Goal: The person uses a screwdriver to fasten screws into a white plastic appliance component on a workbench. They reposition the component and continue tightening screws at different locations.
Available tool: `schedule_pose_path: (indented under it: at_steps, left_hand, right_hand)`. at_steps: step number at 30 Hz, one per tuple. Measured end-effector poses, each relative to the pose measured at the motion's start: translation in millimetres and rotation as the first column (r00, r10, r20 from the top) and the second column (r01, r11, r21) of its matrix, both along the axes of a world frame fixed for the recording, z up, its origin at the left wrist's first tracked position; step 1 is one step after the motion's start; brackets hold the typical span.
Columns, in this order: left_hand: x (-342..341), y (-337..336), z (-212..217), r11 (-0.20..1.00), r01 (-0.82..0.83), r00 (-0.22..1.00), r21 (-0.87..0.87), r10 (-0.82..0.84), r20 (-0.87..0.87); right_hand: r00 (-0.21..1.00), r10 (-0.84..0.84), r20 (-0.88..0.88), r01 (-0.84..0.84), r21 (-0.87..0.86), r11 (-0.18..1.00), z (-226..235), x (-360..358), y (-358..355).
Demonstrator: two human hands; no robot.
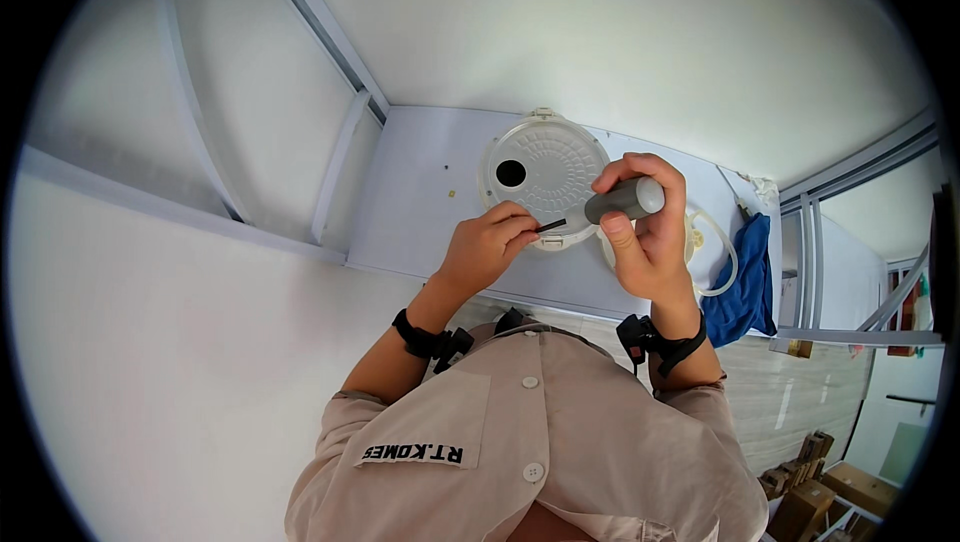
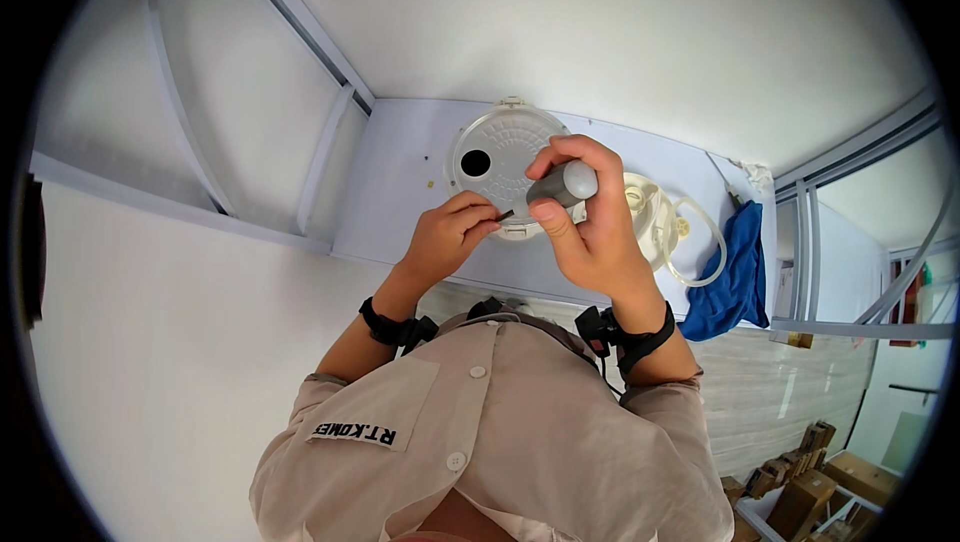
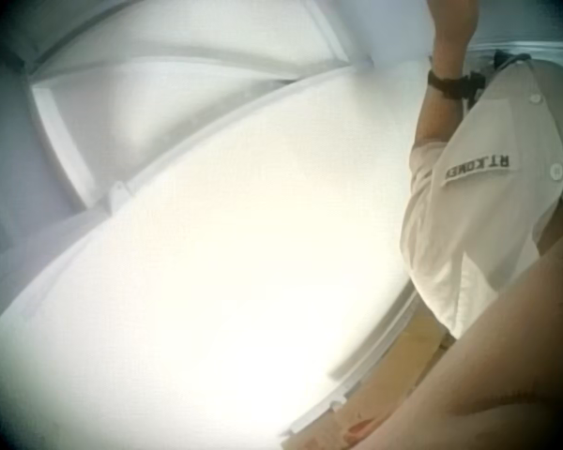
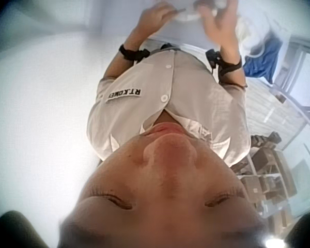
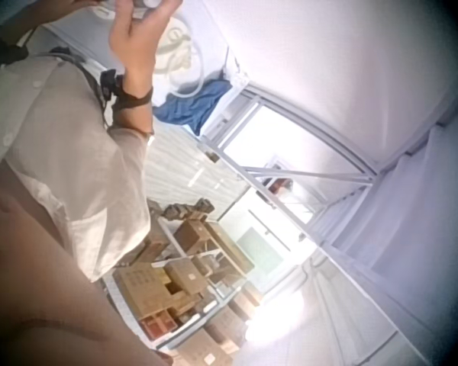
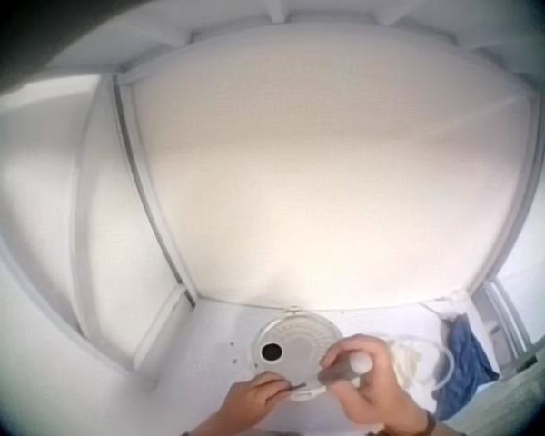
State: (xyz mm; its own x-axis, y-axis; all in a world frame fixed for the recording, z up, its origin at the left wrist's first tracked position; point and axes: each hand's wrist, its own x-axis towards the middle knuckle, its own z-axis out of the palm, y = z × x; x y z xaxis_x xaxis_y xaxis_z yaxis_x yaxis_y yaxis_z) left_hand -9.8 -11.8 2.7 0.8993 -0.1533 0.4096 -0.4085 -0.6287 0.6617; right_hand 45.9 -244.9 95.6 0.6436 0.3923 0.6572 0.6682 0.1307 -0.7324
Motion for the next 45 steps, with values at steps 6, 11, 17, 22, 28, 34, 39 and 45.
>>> schedule_pose_path:
  at_steps: [6, 11, 17, 22, 28, 34, 39, 45]
  left_hand:
    - [0.8, 0.5, -0.3, 1.0, 0.01, 1.0, -0.002, -0.01, 0.003]
    - [0.3, 0.1, 3.0, 1.0, 0.016, 1.0, -0.019, -0.016, -0.006]
    - [-0.3, -1.0, 2.2, 1.0, 0.005, 1.0, -0.022, -0.005, -0.003]
    - [0.2, -0.1, 0.2, 1.0, -0.001, 1.0, -0.012, 0.001, -0.01]
    - [0.2, -0.3, -0.3, 1.0, -0.003, 1.0, -0.009, 0.003, 0.003]
    - [0.6, 0.7, -0.3, 1.0, 0.002, 1.0, -0.006, -0.002, 0.008]
    - [0.5, 0.8, 0.1, 1.0, 0.003, 1.0, -0.003, -0.003, 0.011]
    - [1.2, 1.4, -0.5, 1.0, 0.008, 1.0, -0.004, -0.008, 0.027]
  right_hand:
    - [0.998, 0.049, -0.03, -0.051, -0.083, 0.995, 11.5, 1.0, -3.6]
    - [0.995, 0.088, -0.055, -0.093, -0.102, 0.99, 12.8, 2.1, -3.6]
    - [0.997, 0.069, -0.029, -0.071, -0.067, 0.995, 9.9, 1.5, -2.0]
    - [0.997, 0.064, -0.039, -0.066, -0.051, 0.996, 9.6, 1.9, -1.8]
    - [0.997, 0.073, -0.035, -0.075, -0.051, 0.996, 9.4, 1.4, -2.0]
    - [0.996, 0.091, 0.004, -0.09, -0.078, 0.993, 12.6, 1.5, -2.0]
    - [0.991, 0.133, 0.006, -0.132, -0.092, 0.987, 14.0, 0.6, -1.8]
    - [0.983, 0.182, 0.017, -0.178, -0.131, 0.975, 18.7, -0.5, -3.6]
